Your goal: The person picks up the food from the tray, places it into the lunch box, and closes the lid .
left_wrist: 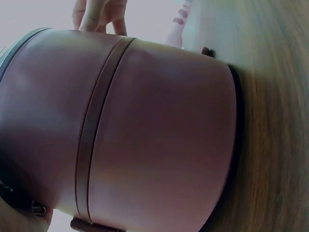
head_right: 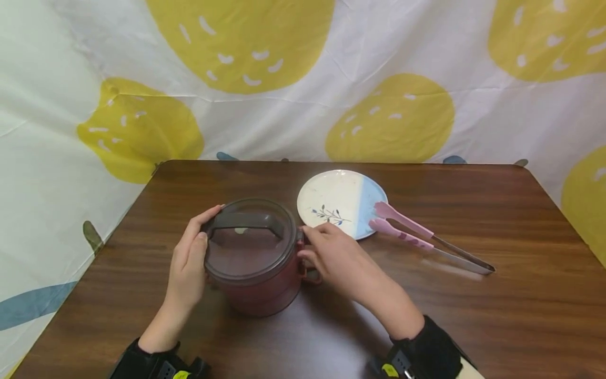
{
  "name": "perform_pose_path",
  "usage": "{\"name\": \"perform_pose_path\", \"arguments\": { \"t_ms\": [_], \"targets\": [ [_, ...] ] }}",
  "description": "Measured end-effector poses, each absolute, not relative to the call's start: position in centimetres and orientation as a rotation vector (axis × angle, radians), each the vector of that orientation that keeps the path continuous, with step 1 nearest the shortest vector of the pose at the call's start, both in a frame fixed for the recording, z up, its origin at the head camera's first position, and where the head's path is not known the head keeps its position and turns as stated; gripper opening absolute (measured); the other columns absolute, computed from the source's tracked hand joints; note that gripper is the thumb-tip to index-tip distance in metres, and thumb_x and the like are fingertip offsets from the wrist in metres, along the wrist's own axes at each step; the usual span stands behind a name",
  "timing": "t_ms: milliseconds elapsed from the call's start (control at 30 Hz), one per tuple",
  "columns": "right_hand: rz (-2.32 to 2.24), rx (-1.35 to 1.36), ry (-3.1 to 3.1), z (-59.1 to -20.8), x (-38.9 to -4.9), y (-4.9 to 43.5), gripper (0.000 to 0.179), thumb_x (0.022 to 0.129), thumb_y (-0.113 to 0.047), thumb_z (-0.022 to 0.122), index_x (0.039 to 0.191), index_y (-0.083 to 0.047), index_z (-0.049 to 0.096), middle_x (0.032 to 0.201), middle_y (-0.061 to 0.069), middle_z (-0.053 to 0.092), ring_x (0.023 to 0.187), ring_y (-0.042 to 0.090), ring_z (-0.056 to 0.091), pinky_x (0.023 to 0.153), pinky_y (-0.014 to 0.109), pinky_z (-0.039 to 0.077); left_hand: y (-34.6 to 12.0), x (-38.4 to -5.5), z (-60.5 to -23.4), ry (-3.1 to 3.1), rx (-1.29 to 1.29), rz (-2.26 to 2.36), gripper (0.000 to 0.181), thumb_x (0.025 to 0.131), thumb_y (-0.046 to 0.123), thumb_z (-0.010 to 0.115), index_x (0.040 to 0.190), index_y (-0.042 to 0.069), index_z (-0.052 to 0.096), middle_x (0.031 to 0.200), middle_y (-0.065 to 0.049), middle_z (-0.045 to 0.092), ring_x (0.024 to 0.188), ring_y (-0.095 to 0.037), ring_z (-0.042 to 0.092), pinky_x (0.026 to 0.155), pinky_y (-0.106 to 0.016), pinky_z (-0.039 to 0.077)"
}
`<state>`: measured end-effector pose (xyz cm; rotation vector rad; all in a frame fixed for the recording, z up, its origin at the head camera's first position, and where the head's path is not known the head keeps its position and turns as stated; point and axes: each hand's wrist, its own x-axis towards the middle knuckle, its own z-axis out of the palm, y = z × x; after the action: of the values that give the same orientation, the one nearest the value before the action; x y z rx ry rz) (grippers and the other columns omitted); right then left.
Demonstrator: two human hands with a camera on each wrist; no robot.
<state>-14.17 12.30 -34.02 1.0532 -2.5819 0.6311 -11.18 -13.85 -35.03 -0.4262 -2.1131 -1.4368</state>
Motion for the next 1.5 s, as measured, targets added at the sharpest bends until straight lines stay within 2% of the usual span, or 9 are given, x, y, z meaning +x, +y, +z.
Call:
{"name": "perform_pose_path", "arguments": {
  "t_ms": [200, 367, 467, 667, 833, 1200, 1367, 1500],
  "targets": [
    [0.607, 1.058, -2.536, -34.3, -14.1, 12.1, 0.024, 0.089, -0.021, 0.066, 0.109, -0.006, 0.063, 0.101, 0.013, 0.065, 0.097, 0.024, 0.062, 0.080, 0.044, 0.057, -13.8, -10.9, -35.2, -2.077, -0.425, -1.561, 0.044, 0.099, -0.004, 0.027, 0.137, 0.004, 0.048, 0.140, -0.012, 0.051, 0.132, -0.016, 0.040, 0.112, -0.043, 0.031],
    [0.629, 1.032, -2.523, -34.6, -14.1, 12.1, 0.024, 0.089, -0.020, 0.067, 0.107, -0.005, 0.064, 0.100, 0.014, 0.066, 0.097, 0.025, 0.062, 0.080, 0.045, 0.057, -13.7, -11.1, -35.5, -2.047, -0.441, -1.609, 0.044, 0.099, -0.004, 0.025, 0.137, 0.002, 0.047, 0.141, -0.014, 0.049, 0.133, -0.017, 0.039, 0.111, -0.022, 0.031],
    [0.653, 1.003, -2.527, -34.8, -14.2, 11.9, 0.023, 0.088, -0.020, 0.067, 0.107, -0.006, 0.065, 0.099, 0.013, 0.067, 0.096, 0.025, 0.062, 0.080, 0.046, 0.057, -13.7, -11.2, -35.6, -2.028, -0.442, -1.626, 0.043, 0.100, -0.003, 0.025, 0.137, 0.000, 0.047, 0.141, -0.015, 0.049, 0.132, -0.018, 0.039, 0.109, -0.015, 0.031],
    [0.767, 0.973, -2.528, -35.5, -14.4, 11.7, 0.032, 0.087, -0.020, 0.068, 0.116, -0.007, 0.067, 0.100, 0.011, 0.069, 0.097, 0.023, 0.062, 0.082, 0.046, 0.056, -13.8, -11.3, -36.1, -2.020, -0.389, -1.653, 0.042, 0.100, -0.002, 0.026, 0.136, 0.001, 0.048, 0.140, -0.014, 0.050, 0.131, -0.017, 0.041, 0.107, -0.013, 0.031],
    [0.788, 0.985, -2.496, -35.7, -14.7, 11.8, 0.034, 0.085, -0.019, 0.071, 0.116, -0.006, 0.068, 0.101, 0.010, 0.071, 0.098, 0.022, 0.061, 0.083, 0.047, 0.055, -13.8, -11.5, -36.5, -2.012, -0.396, -1.665, 0.042, 0.100, -0.002, 0.026, 0.136, 0.002, 0.048, 0.140, -0.014, 0.050, 0.131, -0.018, 0.041, 0.107, -0.013, 0.032],
    [0.856, 0.948, -2.552, -35.4, -15.1, 12.2, 0.035, 0.087, -0.021, 0.069, 0.119, -0.009, 0.067, 0.105, 0.009, 0.072, 0.101, 0.023, 0.060, 0.087, 0.048, 0.053, -13.9, -12.2, -36.1, -2.030, -0.441, -1.599, 0.041, 0.101, 0.000, 0.028, 0.137, 0.001, 0.048, 0.140, -0.014, 0.051, 0.132, -0.018, 0.041, 0.108, -0.014, 0.031],
    [0.999, 1.038, -2.574, -35.4, -15.3, 12.3, 0.042, 0.088, -0.022, 0.068, 0.128, -0.011, 0.060, 0.120, 0.007, 0.067, 0.113, 0.021, 0.057, 0.096, 0.049, 0.048, -14.4, -12.2, -35.9, -2.067, -0.459, -1.606, 0.043, 0.101, -0.002, 0.030, 0.138, 0.006, 0.049, 0.142, -0.012, 0.049, 0.133, -0.017, 0.038, 0.109, -0.017, 0.029],
    [1.065, 1.040, -2.623, -35.4, -15.2, 13.0, 0.055, 0.089, -0.029, 0.067, 0.138, -0.012, 0.050, 0.134, 0.008, 0.059, 0.125, 0.021, 0.048, 0.104, 0.052, 0.042, -15.0, -12.3, -35.7, -2.073, -0.499, -1.665, 0.043, 0.101, -0.002, 0.033, 0.140, 0.007, 0.048, 0.144, -0.013, 0.047, 0.134, -0.019, 0.038, 0.108, -0.015, 0.031]
  ]
}}
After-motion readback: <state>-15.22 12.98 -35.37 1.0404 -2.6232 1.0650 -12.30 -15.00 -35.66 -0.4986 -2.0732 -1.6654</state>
